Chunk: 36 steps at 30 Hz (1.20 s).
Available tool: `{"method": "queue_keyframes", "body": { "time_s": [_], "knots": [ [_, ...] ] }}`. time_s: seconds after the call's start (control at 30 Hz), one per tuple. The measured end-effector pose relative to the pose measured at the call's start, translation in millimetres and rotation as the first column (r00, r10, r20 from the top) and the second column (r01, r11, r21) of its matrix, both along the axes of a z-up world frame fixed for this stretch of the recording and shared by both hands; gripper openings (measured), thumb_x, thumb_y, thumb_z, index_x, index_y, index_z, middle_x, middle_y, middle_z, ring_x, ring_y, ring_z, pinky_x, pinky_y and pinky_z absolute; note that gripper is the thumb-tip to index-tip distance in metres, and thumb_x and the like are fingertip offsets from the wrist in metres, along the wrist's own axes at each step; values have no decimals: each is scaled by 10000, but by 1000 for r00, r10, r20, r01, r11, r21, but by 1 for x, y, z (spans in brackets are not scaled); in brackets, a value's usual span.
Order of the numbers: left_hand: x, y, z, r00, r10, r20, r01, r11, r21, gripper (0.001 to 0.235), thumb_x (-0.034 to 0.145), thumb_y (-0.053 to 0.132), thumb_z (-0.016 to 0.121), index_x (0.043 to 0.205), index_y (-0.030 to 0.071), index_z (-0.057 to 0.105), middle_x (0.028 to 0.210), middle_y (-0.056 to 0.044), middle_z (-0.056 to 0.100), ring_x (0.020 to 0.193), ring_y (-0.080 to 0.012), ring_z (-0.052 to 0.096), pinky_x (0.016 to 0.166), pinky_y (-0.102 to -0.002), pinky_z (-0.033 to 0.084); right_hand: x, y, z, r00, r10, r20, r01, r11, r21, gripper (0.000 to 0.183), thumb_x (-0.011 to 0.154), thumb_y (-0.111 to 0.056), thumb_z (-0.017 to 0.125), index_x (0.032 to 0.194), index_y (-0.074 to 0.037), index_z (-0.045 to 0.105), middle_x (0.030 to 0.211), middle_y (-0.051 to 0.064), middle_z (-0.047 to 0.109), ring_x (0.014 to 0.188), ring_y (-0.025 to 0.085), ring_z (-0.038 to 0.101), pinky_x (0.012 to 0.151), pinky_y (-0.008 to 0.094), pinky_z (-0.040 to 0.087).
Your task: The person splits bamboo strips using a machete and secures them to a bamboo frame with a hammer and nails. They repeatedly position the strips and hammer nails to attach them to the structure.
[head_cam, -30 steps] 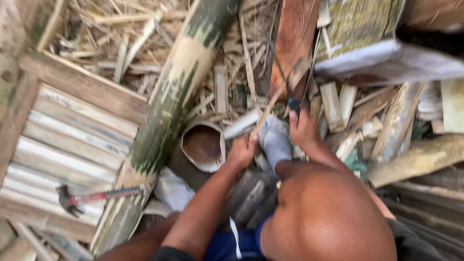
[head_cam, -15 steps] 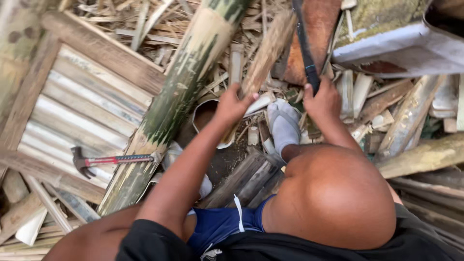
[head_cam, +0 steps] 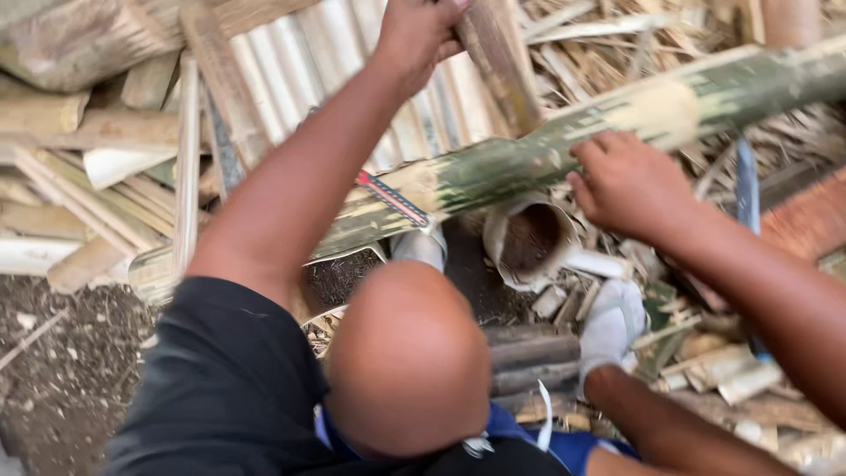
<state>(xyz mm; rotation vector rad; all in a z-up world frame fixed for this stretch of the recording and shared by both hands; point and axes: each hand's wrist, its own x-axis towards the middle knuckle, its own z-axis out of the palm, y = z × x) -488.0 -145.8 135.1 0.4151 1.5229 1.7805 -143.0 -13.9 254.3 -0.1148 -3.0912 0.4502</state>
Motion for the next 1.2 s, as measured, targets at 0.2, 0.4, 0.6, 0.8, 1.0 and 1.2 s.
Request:
{"method": "queue_keyframes", "body": {
  "time_s": [0.2, 0.4, 0.6, 0.8, 1.0, 1.2],
  "knots": [
    [-39, -69, -83, 783, 519, 342, -539, 841, -42, 396, 936, 218, 721, 1198, -27, 552, 1161, -201, 685, 916, -298, 776, 787, -438, 659, -104, -42, -63, 988, -56, -143, 32, 986, -163, 297, 944, -144, 705, 1200, -2, 650, 1187, 237, 658, 1108, 422, 620, 945, 497, 517],
    [-30, -100, -69, 919, 321, -230, -395, 734, -553, 307, 1004, 318, 729, 1108, 29, 745, 1095, -180, 796, 915, -266, 806, 808, -367, 620, -201, -37, -137, 956, -125, -264, 78, 981, -179, 453, 991, -97, 692, 1403, 41, 563, 1400, 293, 535, 1320, 467, 468, 1106, 550, 410],
    [-46, -135, -27, 217, -329, -919, -625, 676, -390, 429, 935, 138, 766, 1348, 89, 660, 1381, -163, 567, 1309, -351, 499, 1069, -493, 407, -276, -8, -188, 935, -14, -353, 2, 999, -35, 376, 1022, -163, 743, 1378, -60, 680, 1414, 168, 582, 1389, 393, 444, 1175, 534, 367],
    [-89, -145, -38, 166, -292, -942, -623, 710, -329, 439, 926, 187, 825, 1312, 35, 682, 1353, -107, 630, 1306, -293, 552, 1113, -466, 443, -326, -2, -190, 875, 21, -484, -69, 994, -82, 277, 1075, -130, 770, 1327, -19, 737, 1423, 108, 649, 1365, 348, 486, 1190, 503, 389],
    [-99, -143, -38, 170, -187, -968, -627, 737, -252, 358, 898, 116, 859, 1228, 27, 754, 1328, -60, 674, 1264, -254, 596, 1063, -394, 510, -334, -2, -186, 853, 23, -522, -68, 996, -66, 310, 1034, -147, 775, 1304, 4, 757, 1372, 131, 673, 1300, 347, 505, 1104, 504, 412],
    [-101, -137, -30, 196, -204, -959, -630, 724, -282, 378, 914, 106, 826, 1270, 33, 718, 1320, -64, 681, 1247, -266, 604, 1060, -397, 511, -339, 7, -203, 894, -57, -444, 6, 993, -116, 314, 1109, -198, 747, 1391, -60, 729, 1486, 70, 638, 1383, 348, 485, 1185, 492, 422]
  ]
}}
